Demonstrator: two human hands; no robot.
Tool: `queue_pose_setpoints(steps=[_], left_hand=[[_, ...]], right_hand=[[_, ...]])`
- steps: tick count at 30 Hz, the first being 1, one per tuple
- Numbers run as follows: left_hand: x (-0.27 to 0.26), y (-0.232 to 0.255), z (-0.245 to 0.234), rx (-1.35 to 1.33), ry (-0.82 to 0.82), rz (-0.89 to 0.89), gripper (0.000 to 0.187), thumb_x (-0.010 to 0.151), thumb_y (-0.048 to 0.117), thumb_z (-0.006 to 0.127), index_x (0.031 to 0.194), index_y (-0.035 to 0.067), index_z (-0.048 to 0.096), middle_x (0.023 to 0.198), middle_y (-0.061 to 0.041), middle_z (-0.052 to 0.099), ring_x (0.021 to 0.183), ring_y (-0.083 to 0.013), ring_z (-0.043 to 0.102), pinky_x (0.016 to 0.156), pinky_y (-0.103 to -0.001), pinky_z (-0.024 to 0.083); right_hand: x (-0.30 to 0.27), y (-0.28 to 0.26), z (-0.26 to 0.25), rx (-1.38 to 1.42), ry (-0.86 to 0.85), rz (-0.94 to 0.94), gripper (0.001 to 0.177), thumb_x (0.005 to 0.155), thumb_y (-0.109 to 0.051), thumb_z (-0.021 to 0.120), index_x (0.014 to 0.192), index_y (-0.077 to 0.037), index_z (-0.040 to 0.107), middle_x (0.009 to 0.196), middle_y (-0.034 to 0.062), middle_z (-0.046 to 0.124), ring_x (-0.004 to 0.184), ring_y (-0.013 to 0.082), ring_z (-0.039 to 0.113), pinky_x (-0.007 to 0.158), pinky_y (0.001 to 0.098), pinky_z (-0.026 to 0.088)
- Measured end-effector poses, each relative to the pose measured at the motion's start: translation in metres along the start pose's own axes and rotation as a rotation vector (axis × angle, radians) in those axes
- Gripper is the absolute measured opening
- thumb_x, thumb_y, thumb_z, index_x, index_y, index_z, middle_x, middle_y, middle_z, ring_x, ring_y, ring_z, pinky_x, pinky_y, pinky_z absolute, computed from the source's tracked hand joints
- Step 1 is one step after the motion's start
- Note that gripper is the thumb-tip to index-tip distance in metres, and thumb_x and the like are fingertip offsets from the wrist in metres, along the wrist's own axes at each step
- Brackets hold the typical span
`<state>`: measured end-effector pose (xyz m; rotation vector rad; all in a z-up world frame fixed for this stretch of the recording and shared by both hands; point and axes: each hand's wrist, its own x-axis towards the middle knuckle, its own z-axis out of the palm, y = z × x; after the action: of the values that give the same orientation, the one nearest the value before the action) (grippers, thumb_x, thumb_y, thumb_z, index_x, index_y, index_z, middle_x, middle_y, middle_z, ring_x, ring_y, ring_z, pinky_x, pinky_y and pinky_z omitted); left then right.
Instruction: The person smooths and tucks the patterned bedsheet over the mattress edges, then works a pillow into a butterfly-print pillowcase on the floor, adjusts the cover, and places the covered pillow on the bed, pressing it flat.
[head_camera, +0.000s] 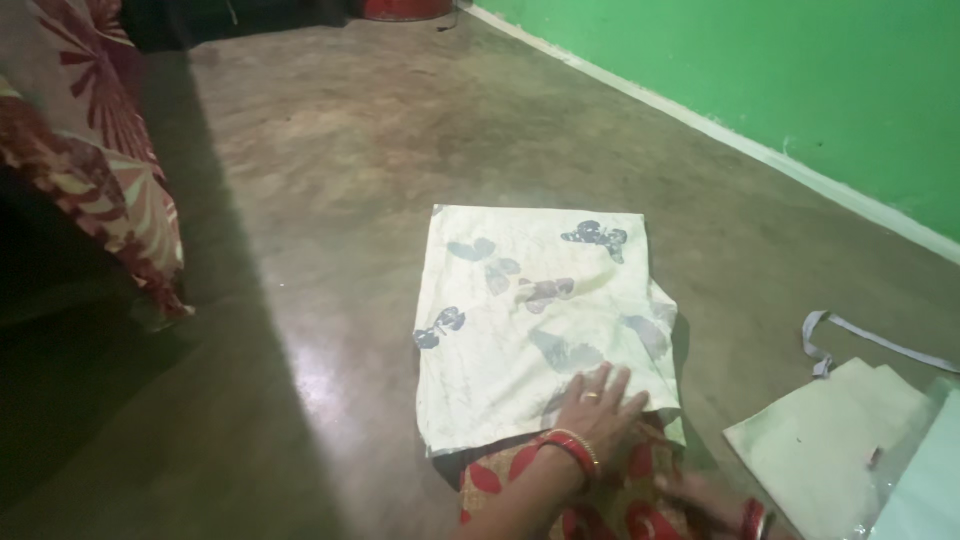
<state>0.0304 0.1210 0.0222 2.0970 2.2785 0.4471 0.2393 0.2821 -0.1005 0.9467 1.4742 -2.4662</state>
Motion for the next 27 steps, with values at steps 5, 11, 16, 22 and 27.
queue_pose_setpoints(steps=[5,11,16,22,27], left_hand=[[0.055,0.011,0.029,0.127,-0.072,0.003,0.051,0.101,0.033,0.049,0.149,0.018,0.047,0.167,-0.014,0.027,0.156,-0.0393,0.017,0.118,-0.067,0.014],[0.1,-0.002,0.051,0.174,-0.295,0.072,0.038,0.1,0.038,0.052,0.134,0.025,0.062,0.156,-0.01,0.047,0.155,-0.0323,0.027,0.125,-0.062,0.012],[0.087,0.051,0.113,-0.178,-0.099,0.228,0.053,0.082,0.036,0.068,0.128,0.012,0.062,0.113,-0.014,0.073,0.116,-0.0288,0.065,0.112,-0.049,0.037],[0.049,0.089,0.113,-0.339,0.104,0.139,0.047,0.091,0.048,0.068,0.119,0.011,0.061,0.12,-0.015,0.068,0.122,-0.03,0.059,0.116,-0.048,0.036],[0.004,-0.019,0.049,-0.274,0.334,-0.019,0.095,0.072,0.061,0.076,0.142,0.001,0.05,0.147,-0.031,0.047,0.14,-0.048,0.035,0.112,-0.066,0.019]], right_hand=[[0.022,0.056,-0.026,0.115,-0.018,0.039,0.064,0.09,-0.007,0.075,0.147,0.0,0.048,0.129,0.0152,0.071,0.117,0.027,0.068,0.103,0.042,0.054],[0.022,0.058,-0.008,0.187,0.074,-0.069,0.065,0.08,-0.005,0.075,0.14,-0.018,0.052,0.123,0.0108,0.072,0.111,0.0275,0.07,0.098,0.0458,0.056],[0.01,0.024,0.001,0.149,0.183,-0.112,0.054,0.082,-0.015,0.072,0.134,-0.018,0.057,0.121,0.0111,0.073,0.11,0.0284,0.07,0.097,0.0457,0.055],[0.003,-0.01,0.01,-0.408,0.597,-0.236,0.045,0.084,-0.027,0.068,0.128,-0.018,0.063,0.119,0.0114,0.073,0.11,0.0293,0.069,0.096,0.0455,0.055],[0.017,-0.028,0.075,-1.241,0.934,-0.347,0.041,0.086,-0.037,0.065,0.122,-0.018,0.067,0.117,0.0117,0.073,0.109,0.0301,0.069,0.095,0.0453,0.054]])
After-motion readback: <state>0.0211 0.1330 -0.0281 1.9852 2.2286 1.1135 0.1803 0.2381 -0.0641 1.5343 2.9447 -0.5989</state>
